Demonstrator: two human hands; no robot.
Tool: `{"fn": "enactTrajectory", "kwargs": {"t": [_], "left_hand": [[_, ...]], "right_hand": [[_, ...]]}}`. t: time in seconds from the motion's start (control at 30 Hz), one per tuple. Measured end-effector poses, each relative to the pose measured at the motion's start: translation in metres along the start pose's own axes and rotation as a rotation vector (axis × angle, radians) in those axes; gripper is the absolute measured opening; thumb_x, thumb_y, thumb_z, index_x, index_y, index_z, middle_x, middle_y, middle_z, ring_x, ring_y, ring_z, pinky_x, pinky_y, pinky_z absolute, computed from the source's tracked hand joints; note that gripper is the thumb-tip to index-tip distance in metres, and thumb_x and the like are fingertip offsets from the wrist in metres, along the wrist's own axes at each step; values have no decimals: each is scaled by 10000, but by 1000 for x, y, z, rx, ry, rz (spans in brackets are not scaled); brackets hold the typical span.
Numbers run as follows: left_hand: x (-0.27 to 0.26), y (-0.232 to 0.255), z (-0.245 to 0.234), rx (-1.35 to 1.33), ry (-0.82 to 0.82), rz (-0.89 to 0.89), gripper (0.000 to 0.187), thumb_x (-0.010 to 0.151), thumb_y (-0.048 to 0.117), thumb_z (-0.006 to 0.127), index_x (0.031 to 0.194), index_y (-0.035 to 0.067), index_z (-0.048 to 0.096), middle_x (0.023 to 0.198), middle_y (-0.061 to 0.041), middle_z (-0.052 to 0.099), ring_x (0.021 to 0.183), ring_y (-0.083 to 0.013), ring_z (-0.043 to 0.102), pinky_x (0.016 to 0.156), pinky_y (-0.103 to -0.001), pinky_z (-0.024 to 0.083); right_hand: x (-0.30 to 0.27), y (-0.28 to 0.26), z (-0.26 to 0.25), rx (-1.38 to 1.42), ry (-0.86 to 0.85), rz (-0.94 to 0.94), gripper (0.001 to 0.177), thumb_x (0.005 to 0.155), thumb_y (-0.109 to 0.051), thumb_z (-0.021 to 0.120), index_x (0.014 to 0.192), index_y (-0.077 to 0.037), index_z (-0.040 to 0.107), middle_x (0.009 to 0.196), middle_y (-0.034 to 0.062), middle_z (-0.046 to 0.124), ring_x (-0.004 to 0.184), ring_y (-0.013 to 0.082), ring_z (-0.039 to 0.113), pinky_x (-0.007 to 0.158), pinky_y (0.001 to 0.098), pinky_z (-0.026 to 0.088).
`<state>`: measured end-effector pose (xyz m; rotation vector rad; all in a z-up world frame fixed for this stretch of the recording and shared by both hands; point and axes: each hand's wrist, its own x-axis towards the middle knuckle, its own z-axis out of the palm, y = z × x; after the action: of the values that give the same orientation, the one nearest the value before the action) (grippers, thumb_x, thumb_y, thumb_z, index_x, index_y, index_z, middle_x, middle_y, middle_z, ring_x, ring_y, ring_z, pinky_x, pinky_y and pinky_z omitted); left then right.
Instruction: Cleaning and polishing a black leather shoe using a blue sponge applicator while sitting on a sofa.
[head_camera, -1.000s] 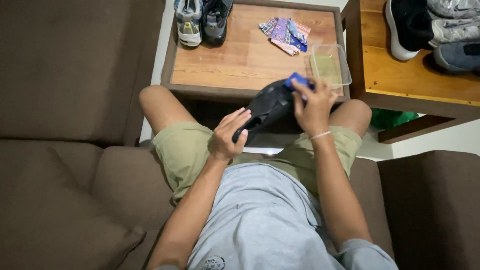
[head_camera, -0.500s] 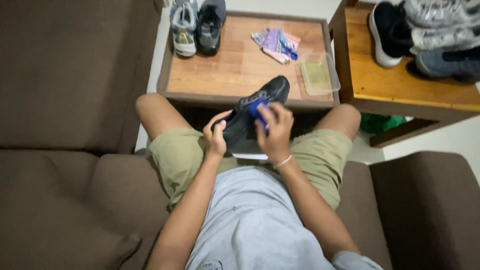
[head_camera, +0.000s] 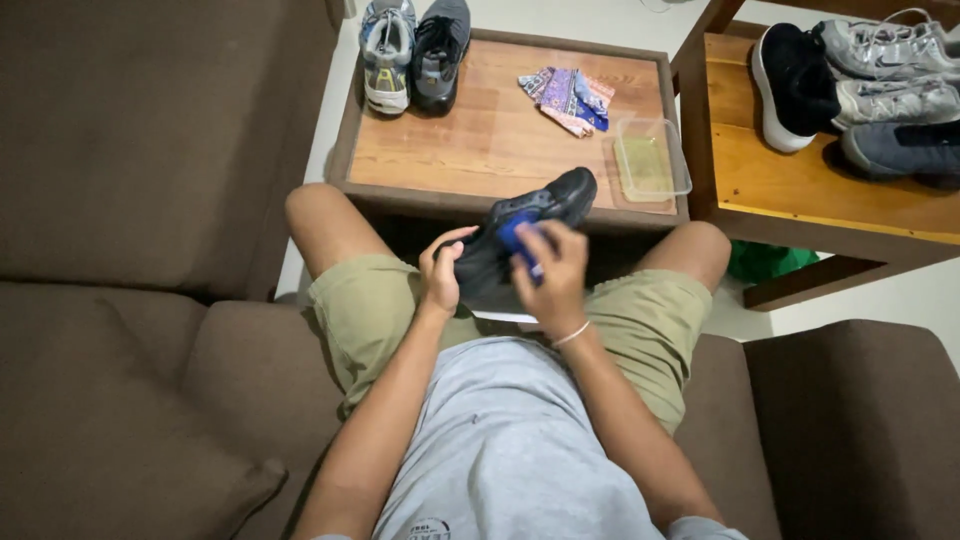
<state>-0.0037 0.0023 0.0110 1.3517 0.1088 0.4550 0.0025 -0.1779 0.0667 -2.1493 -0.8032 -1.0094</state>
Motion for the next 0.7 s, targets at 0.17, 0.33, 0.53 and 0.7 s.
{"fn": "enactTrajectory", "kwargs": {"t": [0.17,0.33,0.53,0.7], "left_hand": [[-2,2,2,-24,22,-1,398,853,294,555,1077,82,807,1048,-122,753,1000,-204,627,996,-319,443],[-2,-1,1,-45,24,-16,401,836,302,560,1057,89,818,1028,-114,767,979,-193,653,983,-301,458],[0,-5,3,-68,60,-17,394,836,300,574,1061,79,809,1048,-118,759,1000,-186,629,980,-293,444],[-3,-1,3,-111,82,-43,392,839,278,575,1073,54,794,1074,-138,753,1018,-206,625,994,-313,439]], "right_hand": [[-2,-5,3,-23,-50,-145,426,834,-137,768,1255,-199,743,1207,128,629,1029,323,606,863,455,462],[26,22,-12,-179,116,-27,522,836,-51,772,1346,-127,690,1245,162,576,1047,355,567,886,470,452],[-10,-5,1,37,-38,-51,474,805,-94,792,1270,-164,733,1207,154,614,1055,359,596,908,472,464],[15,16,-12,-124,70,-25,490,834,-80,789,1314,-131,705,1227,162,594,1050,356,579,908,473,460]]}}
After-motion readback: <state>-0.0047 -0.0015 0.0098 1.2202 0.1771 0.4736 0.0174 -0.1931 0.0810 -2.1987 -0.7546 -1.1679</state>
